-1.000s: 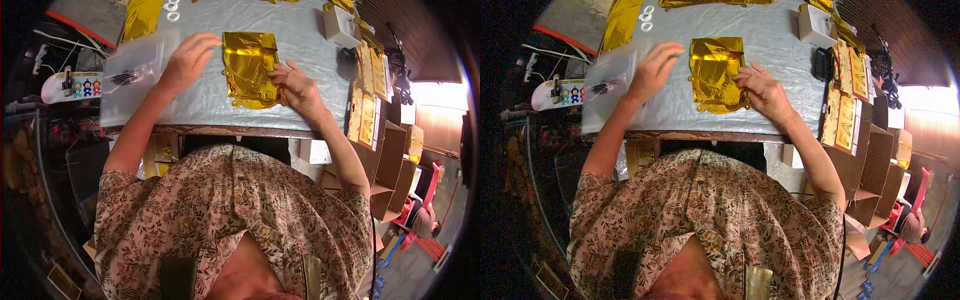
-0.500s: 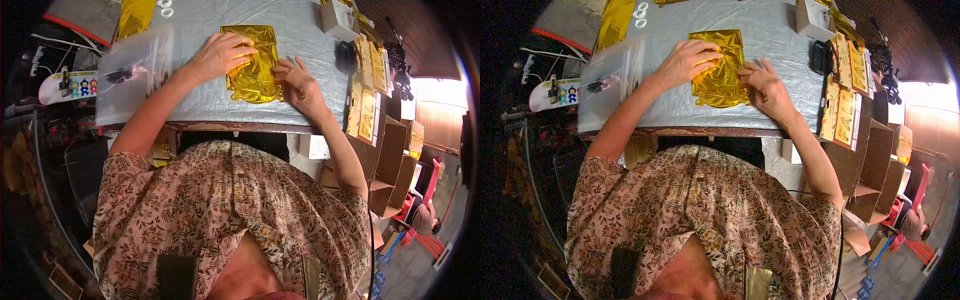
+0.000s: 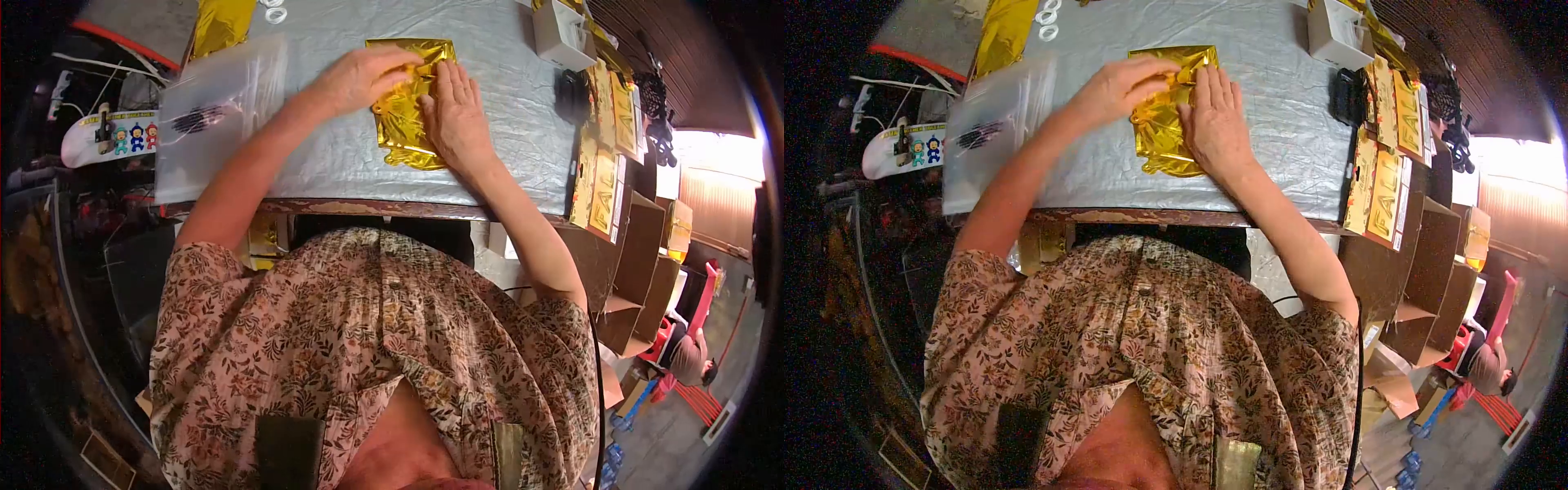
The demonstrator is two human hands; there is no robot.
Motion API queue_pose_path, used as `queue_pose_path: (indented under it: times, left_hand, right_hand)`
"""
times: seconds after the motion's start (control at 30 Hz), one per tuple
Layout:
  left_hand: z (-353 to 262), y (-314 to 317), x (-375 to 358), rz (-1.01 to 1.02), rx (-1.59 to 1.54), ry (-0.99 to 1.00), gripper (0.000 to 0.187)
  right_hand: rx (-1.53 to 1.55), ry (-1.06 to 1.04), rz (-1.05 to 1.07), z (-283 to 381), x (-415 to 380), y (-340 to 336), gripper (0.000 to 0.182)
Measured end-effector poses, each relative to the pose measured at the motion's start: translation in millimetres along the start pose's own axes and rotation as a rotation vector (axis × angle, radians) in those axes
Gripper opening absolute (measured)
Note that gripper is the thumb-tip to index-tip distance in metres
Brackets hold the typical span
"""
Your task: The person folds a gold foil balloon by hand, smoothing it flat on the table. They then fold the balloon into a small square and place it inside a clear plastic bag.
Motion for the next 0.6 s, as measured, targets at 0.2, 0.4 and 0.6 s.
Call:
queue_pose_path:
  times: [0.2,0.4,0.6]
  left_hand:
    - [19.2,-11.6,41.0,-0.015,0.009,0.144,0.027]
    - [27.6,16.0,49.3,0.105,-0.043,0.169,0.029]
    - [41.9,14.3,48.2,0.119,-0.192,0.064,0.029]
  right_hand:
    - [-0.018,-0.023,-0.004,3.2,0.8,-2.6,0.056]
    - [-0.017,-0.031,0.022,3.0,3.6,-3.2,0.053]
    - [0.013,-0.032,0.040,2.8,2.0,-1.3,0.051]
Point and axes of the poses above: each hand's wrist, its own x-axis towards the middle knuckle, its own y-axis out of the palm, z = x × y, the point moved 8 cm from there along x, towards the middle knuckle, and after that the axes turned 9 degrees about x, right-handed, at the moved point
